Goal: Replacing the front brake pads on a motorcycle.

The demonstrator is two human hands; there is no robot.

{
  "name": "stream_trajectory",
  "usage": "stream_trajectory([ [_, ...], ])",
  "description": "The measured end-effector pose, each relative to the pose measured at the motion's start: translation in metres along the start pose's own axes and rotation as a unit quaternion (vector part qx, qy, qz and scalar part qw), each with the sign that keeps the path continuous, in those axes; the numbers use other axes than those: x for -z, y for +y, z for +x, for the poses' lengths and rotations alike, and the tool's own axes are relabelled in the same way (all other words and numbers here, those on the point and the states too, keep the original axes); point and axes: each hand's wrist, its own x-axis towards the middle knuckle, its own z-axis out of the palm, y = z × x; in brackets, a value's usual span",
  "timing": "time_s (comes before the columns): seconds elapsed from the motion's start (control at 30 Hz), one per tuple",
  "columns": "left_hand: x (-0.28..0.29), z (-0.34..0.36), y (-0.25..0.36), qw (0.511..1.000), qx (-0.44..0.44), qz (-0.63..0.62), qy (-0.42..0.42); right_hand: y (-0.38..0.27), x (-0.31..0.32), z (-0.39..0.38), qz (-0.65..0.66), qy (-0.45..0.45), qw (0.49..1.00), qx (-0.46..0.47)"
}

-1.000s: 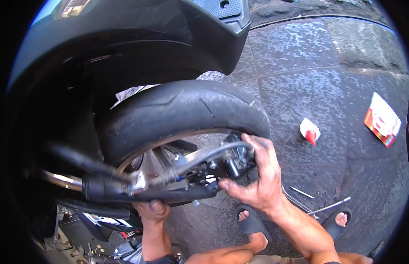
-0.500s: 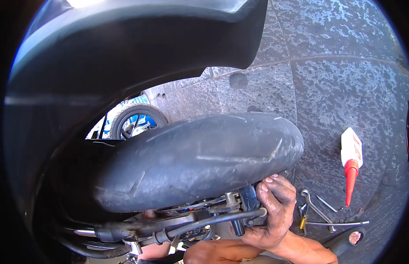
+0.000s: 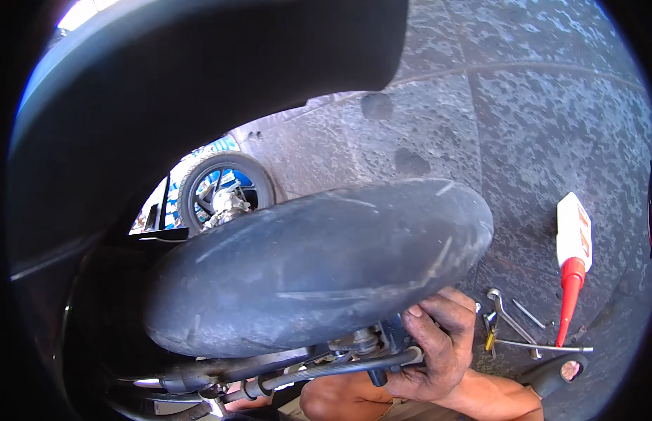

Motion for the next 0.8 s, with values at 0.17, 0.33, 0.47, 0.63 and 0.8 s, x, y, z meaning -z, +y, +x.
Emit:
stream_trajectory([
  [0.17,-0.017,0.004,-0.019,0.999,-0.024,-0.009,0.035,-0.004,0.007,0.002,0.019,-0.001,0.999,-0.036],
  [0.33,-0.038,-0.003,-0.046,0.996,-0.039,-0.032,0.068,-0.006,0.003,0.004,-0.006,0.019,1.0,-0.025],
  [0.47,-0.033,-0.015,-0.072,0.994,-0.064,-0.062,0.069,-0.002,0.002,0.002,-0.019,0.009,1.0,0.009],
  [0.63,-0.042,-0.003,-0.063,0.986,-0.055,-0.158,-0.022,-0.011,0.001,0.004,-0.062,0.013,0.996,0.058],
  [0.8,-0.06,0.018,-0.02,0.969,-0.117,-0.025,0.216,-0.028,0.005,0.003,-0.09,0.005,0.994,0.054],
])
